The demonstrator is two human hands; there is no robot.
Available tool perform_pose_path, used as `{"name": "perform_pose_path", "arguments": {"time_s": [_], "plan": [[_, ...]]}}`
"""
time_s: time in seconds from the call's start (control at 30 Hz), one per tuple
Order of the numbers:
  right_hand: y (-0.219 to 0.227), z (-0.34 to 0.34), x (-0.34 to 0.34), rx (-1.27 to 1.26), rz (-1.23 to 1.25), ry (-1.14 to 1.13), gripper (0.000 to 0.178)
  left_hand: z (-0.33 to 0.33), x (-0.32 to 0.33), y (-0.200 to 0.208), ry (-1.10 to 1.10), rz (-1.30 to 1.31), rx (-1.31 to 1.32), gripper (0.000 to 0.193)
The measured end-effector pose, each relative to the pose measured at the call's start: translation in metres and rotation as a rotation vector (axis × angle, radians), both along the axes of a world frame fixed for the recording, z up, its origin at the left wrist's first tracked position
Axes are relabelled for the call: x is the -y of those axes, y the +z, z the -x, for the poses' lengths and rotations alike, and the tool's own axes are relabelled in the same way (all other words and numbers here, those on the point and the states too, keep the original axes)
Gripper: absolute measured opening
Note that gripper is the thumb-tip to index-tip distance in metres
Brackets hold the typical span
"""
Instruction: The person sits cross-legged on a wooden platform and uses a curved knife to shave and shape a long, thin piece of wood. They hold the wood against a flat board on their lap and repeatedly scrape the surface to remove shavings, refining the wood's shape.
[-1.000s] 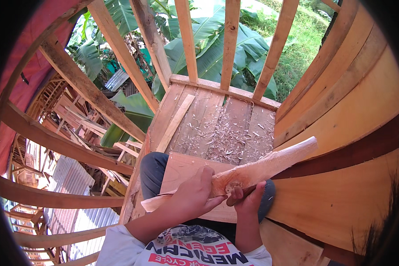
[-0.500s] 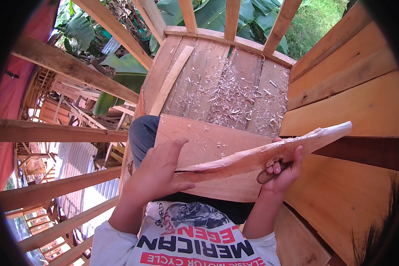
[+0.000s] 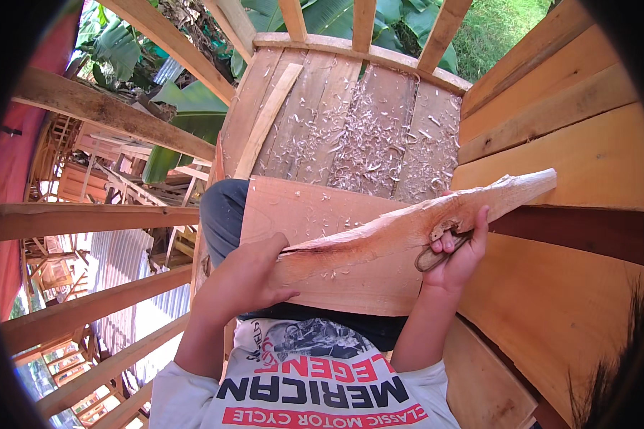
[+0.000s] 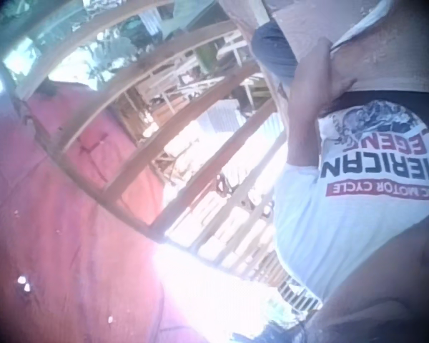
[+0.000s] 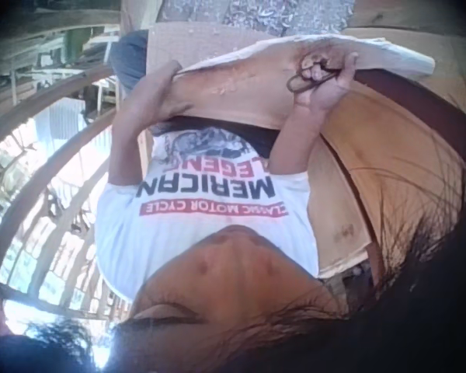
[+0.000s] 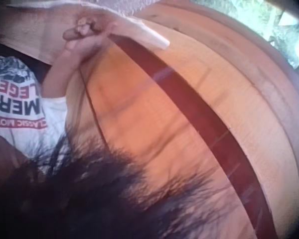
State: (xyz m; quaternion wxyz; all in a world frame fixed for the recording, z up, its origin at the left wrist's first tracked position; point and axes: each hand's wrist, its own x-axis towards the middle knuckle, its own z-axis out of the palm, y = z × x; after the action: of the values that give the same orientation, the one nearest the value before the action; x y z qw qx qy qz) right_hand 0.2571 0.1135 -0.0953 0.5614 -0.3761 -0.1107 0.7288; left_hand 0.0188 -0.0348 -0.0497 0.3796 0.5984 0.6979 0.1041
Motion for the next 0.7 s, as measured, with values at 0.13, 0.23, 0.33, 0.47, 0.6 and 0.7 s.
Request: {"name": "perform_pose_path", "arguments": {"time_s": [0.13,0.23,0.33,0.47,0.6,0.7], "plan": [[0.003,0.000,-0.005,0.068,0.039,-0.011,0.044,0.005,-0.006,0.005,0.011,0.029,0.123,0.053],[-0.005,-0.009,-0.007,-0.075,-0.128,0.085,0.044,0.008,-0.008,0.003,-0.009,-0.012,0.251,0.058],[-0.006,-0.006,0.003,-0.067,-0.129,0.124,0.045,0.012,-0.009,-0.010,-0.007,-0.022,0.417,0.063],[-0.019,-0.001,0.028,0.048,-0.095,0.253,0.045,0.003,-0.012,-0.025,0.086,-0.040,0.704,0.073],[-0.028,0.006,0.043,0.075,-0.059,0.343,0.045,-0.010,-0.022,-0.032,0.129,0.013,0.917,0.077],[-0.025,0.012,0.055,0.146,-0.106,0.398,0.041,-0.018,-0.023,-0.033,0.194,0.033,1.087,0.080]]}}
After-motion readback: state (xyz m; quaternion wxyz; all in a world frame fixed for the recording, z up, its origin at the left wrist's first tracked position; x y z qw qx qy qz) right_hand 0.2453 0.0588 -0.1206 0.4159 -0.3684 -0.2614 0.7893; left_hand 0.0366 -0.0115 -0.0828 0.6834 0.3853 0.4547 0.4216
